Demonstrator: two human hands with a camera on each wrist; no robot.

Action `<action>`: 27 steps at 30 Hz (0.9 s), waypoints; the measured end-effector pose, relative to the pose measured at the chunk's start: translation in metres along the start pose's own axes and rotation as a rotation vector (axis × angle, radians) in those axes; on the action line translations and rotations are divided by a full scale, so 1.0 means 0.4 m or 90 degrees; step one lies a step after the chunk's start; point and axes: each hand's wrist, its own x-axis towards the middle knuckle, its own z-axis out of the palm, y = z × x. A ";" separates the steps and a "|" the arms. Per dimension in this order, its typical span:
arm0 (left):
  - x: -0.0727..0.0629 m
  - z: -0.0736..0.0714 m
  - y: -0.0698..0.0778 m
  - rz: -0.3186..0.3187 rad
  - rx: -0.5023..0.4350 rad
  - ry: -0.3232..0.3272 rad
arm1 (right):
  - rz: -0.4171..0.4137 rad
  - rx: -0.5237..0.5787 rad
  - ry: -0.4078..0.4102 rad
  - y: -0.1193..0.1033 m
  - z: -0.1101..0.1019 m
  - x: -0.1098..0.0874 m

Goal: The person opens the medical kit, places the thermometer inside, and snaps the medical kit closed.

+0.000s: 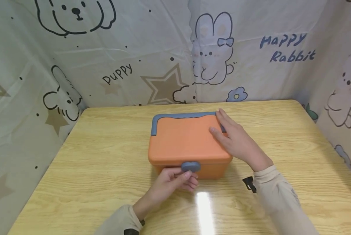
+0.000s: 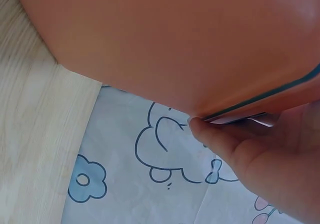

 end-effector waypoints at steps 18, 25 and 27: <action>-0.011 -0.004 0.007 -0.022 0.029 0.090 | -0.009 0.008 0.015 0.001 0.005 -0.004; -0.009 -0.001 0.008 -0.015 0.036 0.092 | -0.017 0.000 0.030 -0.002 0.006 -0.011; -0.010 -0.001 0.009 -0.015 0.038 0.089 | -0.021 -0.002 0.035 -0.002 0.006 -0.011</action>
